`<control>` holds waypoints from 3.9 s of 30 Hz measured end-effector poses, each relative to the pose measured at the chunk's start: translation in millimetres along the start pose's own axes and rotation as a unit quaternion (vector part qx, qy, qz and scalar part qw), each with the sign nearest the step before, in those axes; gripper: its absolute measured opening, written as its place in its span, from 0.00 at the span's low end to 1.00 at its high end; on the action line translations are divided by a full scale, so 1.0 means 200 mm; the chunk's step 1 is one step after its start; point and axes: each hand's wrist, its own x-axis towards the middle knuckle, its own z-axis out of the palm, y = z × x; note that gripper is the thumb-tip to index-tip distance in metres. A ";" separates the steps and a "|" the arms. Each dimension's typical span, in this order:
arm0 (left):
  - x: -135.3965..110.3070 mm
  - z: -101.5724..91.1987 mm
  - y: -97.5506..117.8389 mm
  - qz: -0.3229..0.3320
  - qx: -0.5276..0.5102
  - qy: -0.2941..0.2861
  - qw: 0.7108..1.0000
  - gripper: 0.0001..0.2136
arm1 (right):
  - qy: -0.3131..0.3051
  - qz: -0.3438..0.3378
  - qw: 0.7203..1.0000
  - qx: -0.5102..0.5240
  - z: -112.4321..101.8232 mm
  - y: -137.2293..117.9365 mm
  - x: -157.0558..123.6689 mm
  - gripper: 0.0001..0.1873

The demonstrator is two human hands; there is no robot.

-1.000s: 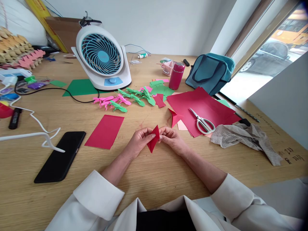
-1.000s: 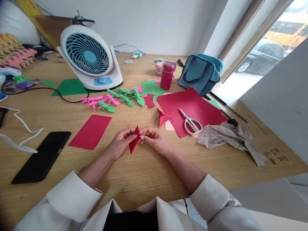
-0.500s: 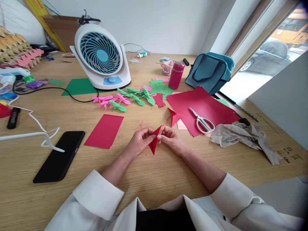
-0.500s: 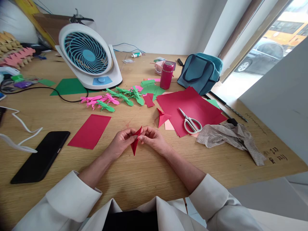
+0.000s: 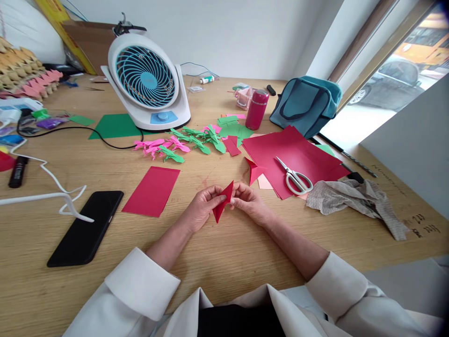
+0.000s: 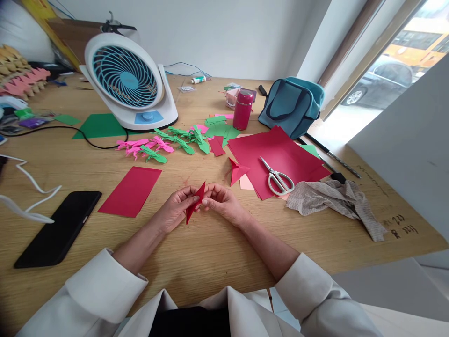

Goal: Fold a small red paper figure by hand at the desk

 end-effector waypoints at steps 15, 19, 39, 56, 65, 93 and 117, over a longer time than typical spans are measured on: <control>-0.01 0.02 -0.02 0.008 0.046 0.024 0.999 0.16 | 0.028 -0.053 0.997 -0.041 0.05 0.00 -0.02 0.19; -0.01 0.03 -0.01 0.048 0.089 0.048 0.994 0.13 | 0.042 -0.069 0.993 -0.081 0.05 0.00 -0.02 0.17; 0.00 0.02 -0.02 0.050 0.136 0.064 0.987 0.13 | -0.029 -0.266 0.806 -0.529 -0.06 -0.09 -0.05 0.19; 0.00 0.00 -0.01 0.057 0.214 0.043 0.974 0.18 | -0.065 -0.268 0.796 -0.539 -0.09 -0.10 -0.03 0.09; -0.01 0.01 0.00 -0.009 0.149 -0.020 0.989 0.19 | -0.094 -0.221 0.847 -0.474 -0.13 -0.10 -0.03 0.06; -0.06 0.05 -0.01 0.299 0.620 0.034 0.725 0.11 | -0.050 -0.130 0.892 -0.429 -0.14 -0.16 -0.04 0.04; -0.07 0.04 0.01 0.302 0.701 0.053 0.645 0.07 | -0.039 -0.038 0.883 -0.465 -0.16 -0.17 -0.04 0.08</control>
